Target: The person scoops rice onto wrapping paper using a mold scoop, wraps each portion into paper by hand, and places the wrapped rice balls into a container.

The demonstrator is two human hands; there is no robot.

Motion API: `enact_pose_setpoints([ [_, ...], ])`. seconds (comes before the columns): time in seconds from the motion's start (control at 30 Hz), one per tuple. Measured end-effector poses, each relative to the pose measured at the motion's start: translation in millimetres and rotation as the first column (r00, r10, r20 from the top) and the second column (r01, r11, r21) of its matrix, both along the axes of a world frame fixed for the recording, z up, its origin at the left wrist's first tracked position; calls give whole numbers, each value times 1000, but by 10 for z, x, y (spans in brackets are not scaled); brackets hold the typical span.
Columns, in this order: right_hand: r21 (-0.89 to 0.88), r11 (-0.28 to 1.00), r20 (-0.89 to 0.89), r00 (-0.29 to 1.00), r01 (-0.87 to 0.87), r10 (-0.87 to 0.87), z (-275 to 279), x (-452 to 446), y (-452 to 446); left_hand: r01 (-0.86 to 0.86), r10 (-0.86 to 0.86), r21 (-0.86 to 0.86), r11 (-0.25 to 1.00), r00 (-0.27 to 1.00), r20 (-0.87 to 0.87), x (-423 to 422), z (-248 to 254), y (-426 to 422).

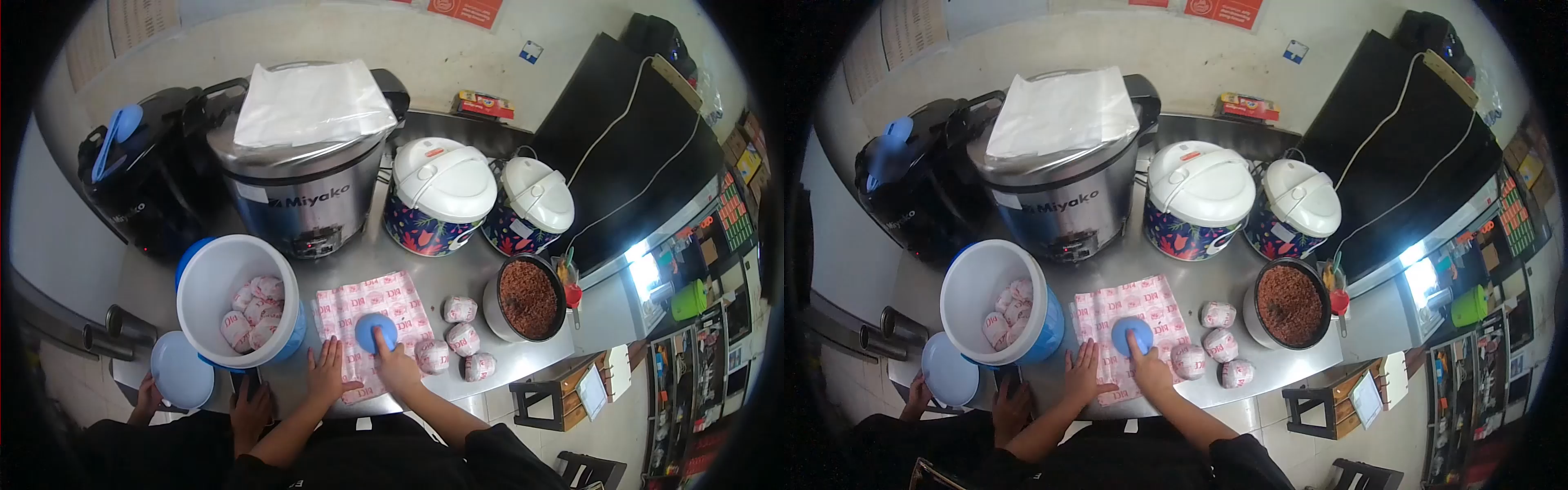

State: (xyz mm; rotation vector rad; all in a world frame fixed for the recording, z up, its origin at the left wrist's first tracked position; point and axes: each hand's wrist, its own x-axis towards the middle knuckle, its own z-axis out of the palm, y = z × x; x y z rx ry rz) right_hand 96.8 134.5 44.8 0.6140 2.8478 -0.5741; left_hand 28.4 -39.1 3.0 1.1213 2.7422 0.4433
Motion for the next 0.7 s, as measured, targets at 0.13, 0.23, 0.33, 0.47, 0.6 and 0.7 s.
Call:
enact_pose_setpoints([
  [0.13,-67,994,-25,996,-91,89,123,71,301,-3,3,50,999,1000,5,49,80,33],
  [0.23,-154,976,-489,847,154,-211,549,303,767,233,-229,35,972,968,-104,126,46,73],
  [0.33,-25,853,-620,661,522,-423,969,486,1821,348,-356,104,932,932,64,198,-76,-8],
  [0.47,320,752,-526,769,576,-364,887,642,2608,297,-311,145,944,947,81,163,-38,-41],
  [0.6,211,976,-667,737,47,109,217,629,1933,282,-313,256,925,945,91,123,-96,-44],
  [0.7,132,963,-409,872,-234,268,259,583,954,275,-323,362,890,943,77,102,-125,-37],
])
